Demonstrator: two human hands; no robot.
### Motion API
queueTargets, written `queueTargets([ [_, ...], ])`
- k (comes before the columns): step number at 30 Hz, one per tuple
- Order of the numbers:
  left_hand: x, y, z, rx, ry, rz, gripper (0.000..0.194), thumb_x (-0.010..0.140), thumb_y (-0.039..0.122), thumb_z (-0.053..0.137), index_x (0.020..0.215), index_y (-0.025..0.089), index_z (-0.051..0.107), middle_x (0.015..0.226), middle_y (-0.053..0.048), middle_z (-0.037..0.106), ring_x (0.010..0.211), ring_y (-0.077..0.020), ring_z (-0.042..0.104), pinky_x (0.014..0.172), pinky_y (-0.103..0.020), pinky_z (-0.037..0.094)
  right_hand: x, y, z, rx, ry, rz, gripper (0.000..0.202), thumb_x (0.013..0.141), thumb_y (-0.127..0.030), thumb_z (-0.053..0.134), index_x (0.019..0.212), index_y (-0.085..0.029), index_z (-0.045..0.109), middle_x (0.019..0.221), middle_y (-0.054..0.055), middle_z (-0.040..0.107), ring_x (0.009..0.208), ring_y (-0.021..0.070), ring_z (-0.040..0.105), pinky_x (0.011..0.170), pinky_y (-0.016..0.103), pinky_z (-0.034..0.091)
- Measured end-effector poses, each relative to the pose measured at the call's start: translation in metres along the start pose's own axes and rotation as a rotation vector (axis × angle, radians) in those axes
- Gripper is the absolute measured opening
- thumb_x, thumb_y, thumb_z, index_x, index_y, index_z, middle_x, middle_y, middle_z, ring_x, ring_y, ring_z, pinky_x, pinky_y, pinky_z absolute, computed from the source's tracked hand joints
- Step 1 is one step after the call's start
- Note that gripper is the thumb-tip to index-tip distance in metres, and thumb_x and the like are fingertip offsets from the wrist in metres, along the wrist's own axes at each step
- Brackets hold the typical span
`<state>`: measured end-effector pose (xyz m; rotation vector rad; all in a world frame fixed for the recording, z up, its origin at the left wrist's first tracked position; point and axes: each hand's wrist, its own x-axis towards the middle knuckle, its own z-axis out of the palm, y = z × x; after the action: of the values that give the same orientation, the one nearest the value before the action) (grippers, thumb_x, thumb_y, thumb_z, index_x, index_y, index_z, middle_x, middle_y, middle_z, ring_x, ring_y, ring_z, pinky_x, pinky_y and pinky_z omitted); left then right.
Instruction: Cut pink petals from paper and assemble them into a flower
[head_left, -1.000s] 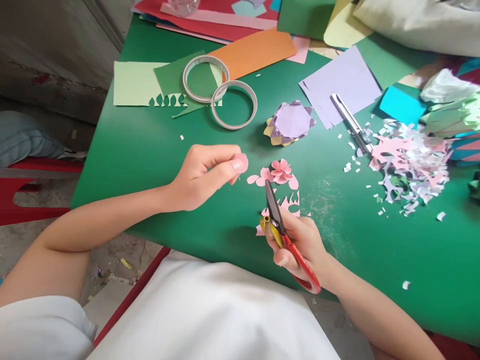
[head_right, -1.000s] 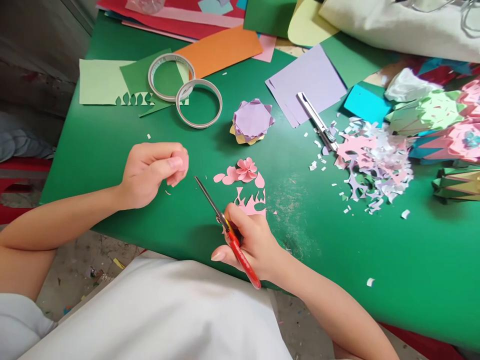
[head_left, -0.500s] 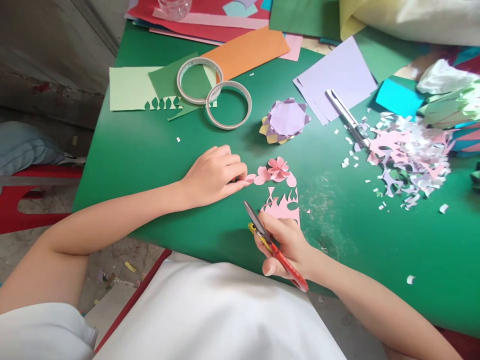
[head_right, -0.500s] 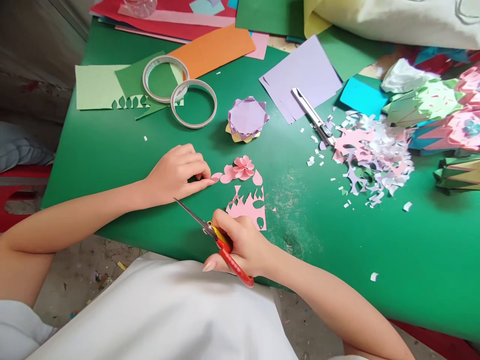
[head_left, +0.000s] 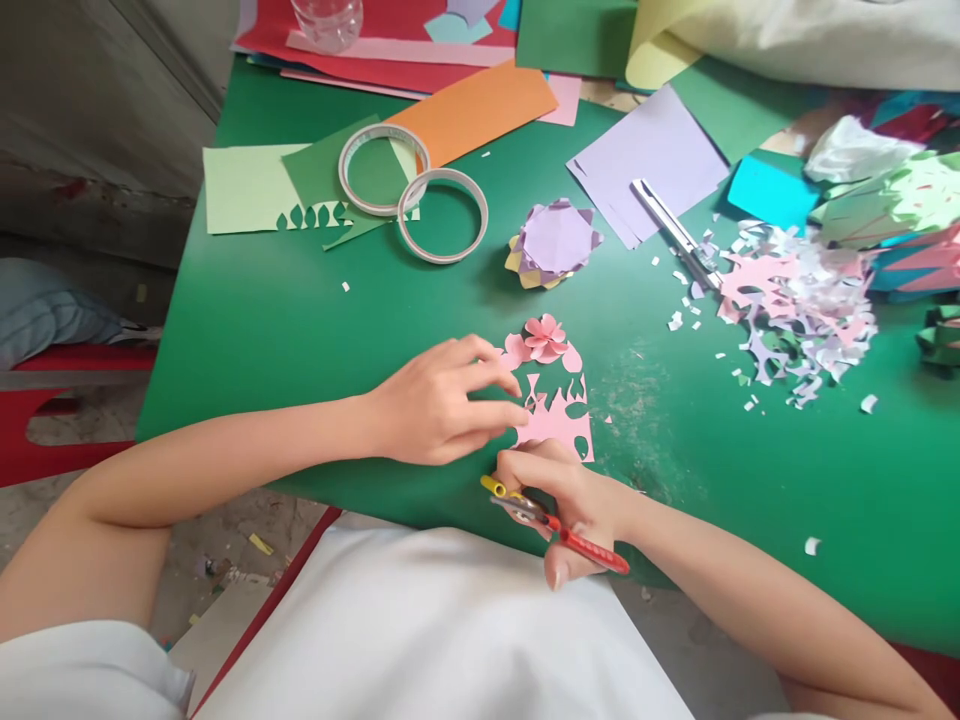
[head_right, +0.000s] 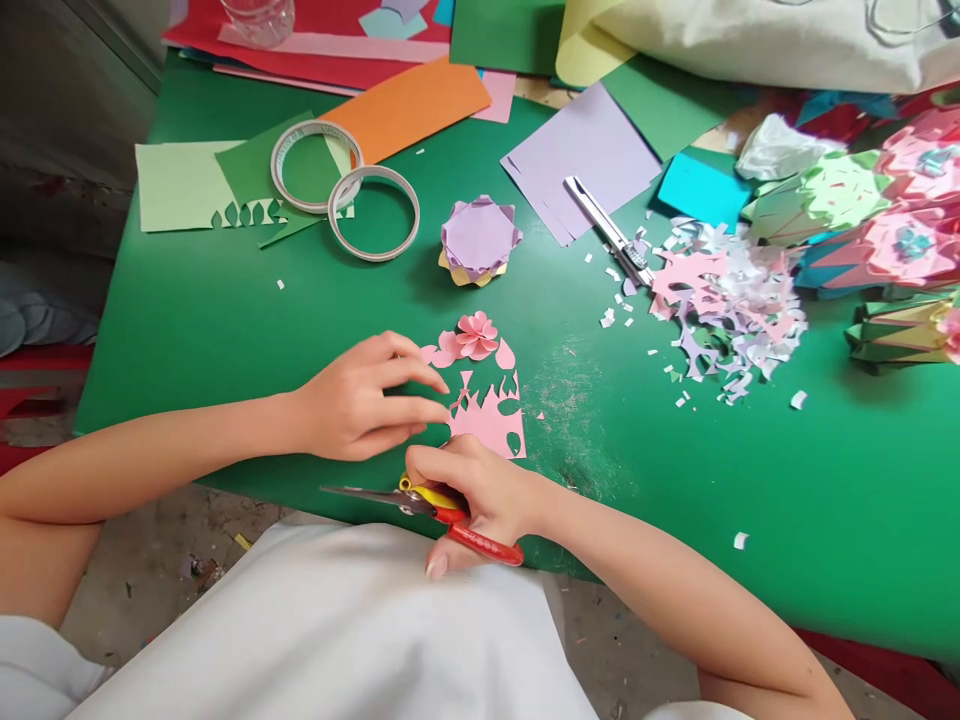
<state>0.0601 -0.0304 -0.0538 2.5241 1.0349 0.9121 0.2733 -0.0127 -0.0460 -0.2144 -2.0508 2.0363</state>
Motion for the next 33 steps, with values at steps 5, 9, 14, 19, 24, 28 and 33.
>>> queueTargets([
  [5, -0.006, 0.016, 0.007, 0.097, -0.085, 0.018, 0.018, 0.1, 0.024, 0.055, 0.107, 0.024, 0.072, 0.116, -0.004, 0.077, 0.111, -0.0228, 0.062, 0.086, -0.035, 0.044, 0.002, 0.004, 0.003, 0.051, -0.015, -0.097, 0.063, 0.086, -0.084, 0.047, 0.073, -0.025, 0.029, 0.058, -0.011, 0.022, 0.052, 0.0076, 0.014, 0.047, 0.027, 0.014],
  [9, -0.006, 0.015, 0.008, 0.092, -0.103, 0.081, 0.017, 0.101, 0.018, 0.054, 0.107, 0.017, 0.07, 0.114, -0.004, 0.079, 0.111, -0.0189, 0.068, 0.087, -0.032, 0.045, 0.0, 0.005, 0.007, 0.059, -0.039, -0.06, 0.065, 0.083, -0.086, 0.047, 0.075, -0.025, 0.028, 0.057, -0.011, 0.021, 0.05, 0.0073, 0.015, 0.046, 0.027, 0.014],
  [14, -0.002, 0.012, 0.004, -0.129, 0.007, 0.037, 0.012, 0.1, 0.016, 0.056, 0.1, 0.015, 0.069, 0.1, -0.005, 0.081, 0.095, -0.0168, 0.074, 0.08, -0.028, 0.055, -0.002, -0.006, 0.007, 0.088, -0.045, 0.013, 0.067, 0.081, -0.09, 0.044, 0.073, -0.025, 0.028, 0.056, -0.01, 0.023, 0.049, 0.0072, 0.017, 0.045, 0.027, 0.016],
  [19, 0.003, 0.013, -0.008, -0.368, 0.153, -0.114, 0.008, 0.093, 0.011, 0.064, 0.092, 0.017, 0.068, 0.088, -0.006, 0.079, 0.083, -0.0121, 0.075, 0.079, -0.02, 0.06, -0.009, -0.022, -0.001, 0.2, 0.065, -0.089, 0.053, 0.093, -0.073, 0.051, 0.075, -0.024, 0.039, 0.052, -0.009, 0.039, 0.042, 0.0058, 0.029, 0.042, 0.023, 0.024],
  [24, 0.01, 0.004, -0.021, -0.427, 0.22, -0.217, 0.017, 0.084, 0.002, 0.062, 0.082, 0.018, 0.067, 0.08, -0.002, 0.076, 0.075, -0.0114, 0.071, 0.071, -0.02, 0.057, -0.014, -0.039, -0.017, 0.074, 0.492, -0.028, 0.04, 0.094, -0.063, 0.06, 0.085, -0.026, 0.047, 0.049, -0.01, 0.042, 0.033, 0.0067, 0.034, 0.041, 0.025, 0.033],
  [28, 0.012, -0.003, -0.026, -0.464, 0.263, -0.305, 0.015, 0.079, 0.004, 0.062, 0.076, 0.018, 0.065, 0.077, -0.002, 0.073, 0.072, -0.0125, 0.067, 0.062, -0.022, 0.054, -0.01, -0.039, -0.034, -0.082, 0.784, -0.115, 0.033, 0.092, -0.05, 0.07, 0.085, -0.027, 0.047, 0.057, -0.007, 0.052, 0.038, 0.0092, 0.043, 0.041, 0.027, 0.036],
  [33, 0.012, -0.002, -0.027, -0.539, 0.277, -0.428, 0.01, 0.08, 0.008, 0.066, 0.077, 0.018, 0.065, 0.079, -0.003, 0.07, 0.073, -0.0126, 0.066, 0.06, -0.023, 0.054, -0.005, -0.028, -0.037, -0.126, 0.869, 0.021, 0.031, 0.092, -0.045, 0.071, 0.087, -0.026, 0.047, 0.077, -0.001, 0.069, 0.05, 0.0103, 0.055, 0.042, 0.027, 0.04],
])
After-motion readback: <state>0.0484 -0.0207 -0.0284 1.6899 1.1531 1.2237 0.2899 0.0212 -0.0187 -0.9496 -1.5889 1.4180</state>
